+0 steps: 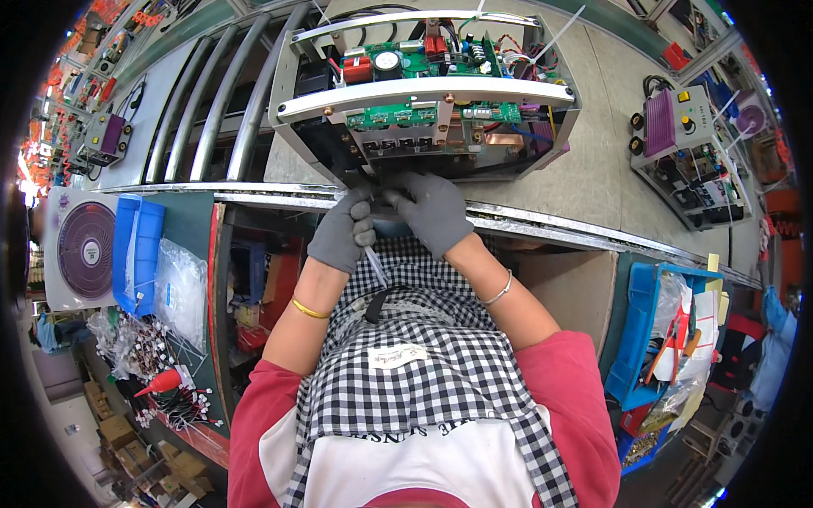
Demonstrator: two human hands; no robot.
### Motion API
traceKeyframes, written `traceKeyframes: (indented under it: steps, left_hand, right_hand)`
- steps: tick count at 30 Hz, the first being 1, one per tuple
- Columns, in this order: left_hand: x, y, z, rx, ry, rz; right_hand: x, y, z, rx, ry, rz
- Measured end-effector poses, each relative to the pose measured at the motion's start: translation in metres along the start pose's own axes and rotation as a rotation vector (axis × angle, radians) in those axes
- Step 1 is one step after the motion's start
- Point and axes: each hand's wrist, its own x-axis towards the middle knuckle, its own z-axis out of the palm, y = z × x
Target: Assembling and wiring an electronic power inverter unit on a production line.
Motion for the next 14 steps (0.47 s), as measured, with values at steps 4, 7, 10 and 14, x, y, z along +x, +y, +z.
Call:
traceKeyframes:
  steps: [4, 7, 10, 14]
  left_hand:
    - [0.002, -0.001, 0.004, -0.033, 0.021, -0.008]
    - [0.004, -0.003, 0.005, -0.052, 0.035, 0.000]
    - [0.006, -0.007, 0.008, -0.075, 0.080, 0.016]
    - [0.006, -0.010, 0.010, -0.124, 0.092, 0.036]
  right_hand:
    - [-0.002, -0.004, 0.001, 0.076, -0.015, 0.045]
    - [-0.003, -0.005, 0.001, 0.080, -0.012, 0.072]
    - [-0.003, -0.006, 0.000, 0.098, -0.008, 0.067]
    - [-0.002, -0.011, -0.004, 0.130, -0.050, 0.085]
